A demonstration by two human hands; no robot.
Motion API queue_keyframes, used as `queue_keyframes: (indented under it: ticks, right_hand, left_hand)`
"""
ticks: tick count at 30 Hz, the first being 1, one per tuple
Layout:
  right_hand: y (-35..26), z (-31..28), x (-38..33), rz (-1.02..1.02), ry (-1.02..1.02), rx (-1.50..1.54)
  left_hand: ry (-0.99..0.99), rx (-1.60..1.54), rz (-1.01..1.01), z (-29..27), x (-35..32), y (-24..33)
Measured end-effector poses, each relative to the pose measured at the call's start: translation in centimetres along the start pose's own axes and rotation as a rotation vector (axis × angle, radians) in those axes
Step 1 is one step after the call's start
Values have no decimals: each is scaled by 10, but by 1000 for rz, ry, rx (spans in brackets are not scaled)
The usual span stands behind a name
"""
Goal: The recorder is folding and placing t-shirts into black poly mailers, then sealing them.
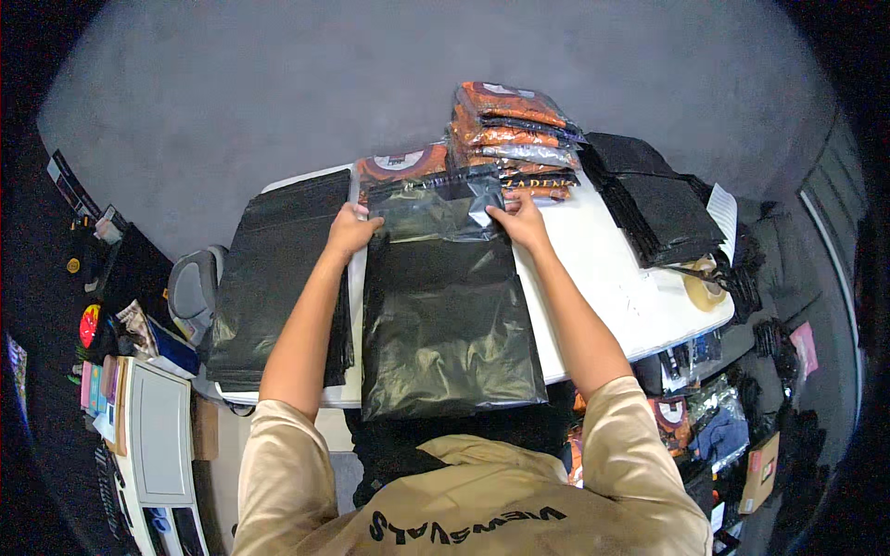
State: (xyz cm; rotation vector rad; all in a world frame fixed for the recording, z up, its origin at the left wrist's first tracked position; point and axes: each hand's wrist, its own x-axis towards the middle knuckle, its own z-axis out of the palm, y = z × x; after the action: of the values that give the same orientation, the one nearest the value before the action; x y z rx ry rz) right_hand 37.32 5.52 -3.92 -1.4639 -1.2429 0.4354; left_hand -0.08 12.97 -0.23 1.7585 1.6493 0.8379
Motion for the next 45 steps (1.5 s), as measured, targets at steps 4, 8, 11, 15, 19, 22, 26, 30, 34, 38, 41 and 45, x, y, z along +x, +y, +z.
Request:
queue_keyframes:
  ticks: [4, 8, 11, 15, 19, 22, 26, 30, 34, 38, 41, 45]
  right_hand:
    - [20, -8, 13, 78, -17, 111]
    - [21, -27, 10, 31, -117, 236]
    - [-24, -25, -1, 214, -301, 427]
    - [-22, -40, -3, 206, -320, 446]
    - [-21, -38, 1, 181, -235, 407]
    - [-27, -25, 6, 153, -205, 362]
    - [8, -33, 28, 86, -135, 115]
    - [11, -13, 25, -36, -16, -73]
    - [16, -10, 25, -27, -93, -46]
    - [30, -8, 37, 166, -83, 171]
    - [46, -34, 49, 109, -41, 164]
    - [-18, -12, 14, 208, -255, 354]
  left_hand:
    - [153, 31, -9, 26, 5, 18]
    - [107, -405, -54, 29, -7, 37]
    - [43, -597, -93, -3, -21, 31]
    - [-73, -663, -22, -1, -19, 36]
    - [-84, -711, 79, -4, -21, 34]
    - [-62, -654, 69, -14, -22, 21]
    - [-36, -599, 101, 8, -18, 29]
    - [168, -345, 180, 17, -2, 4]
    - [225, -159, 151, 17, 0, -3]
    - [204, -213, 162, 18, 4, 5]
    - [6, -588, 90, 25, 11, 21]
    - [-33, -532, 74, -26, -20, -6]
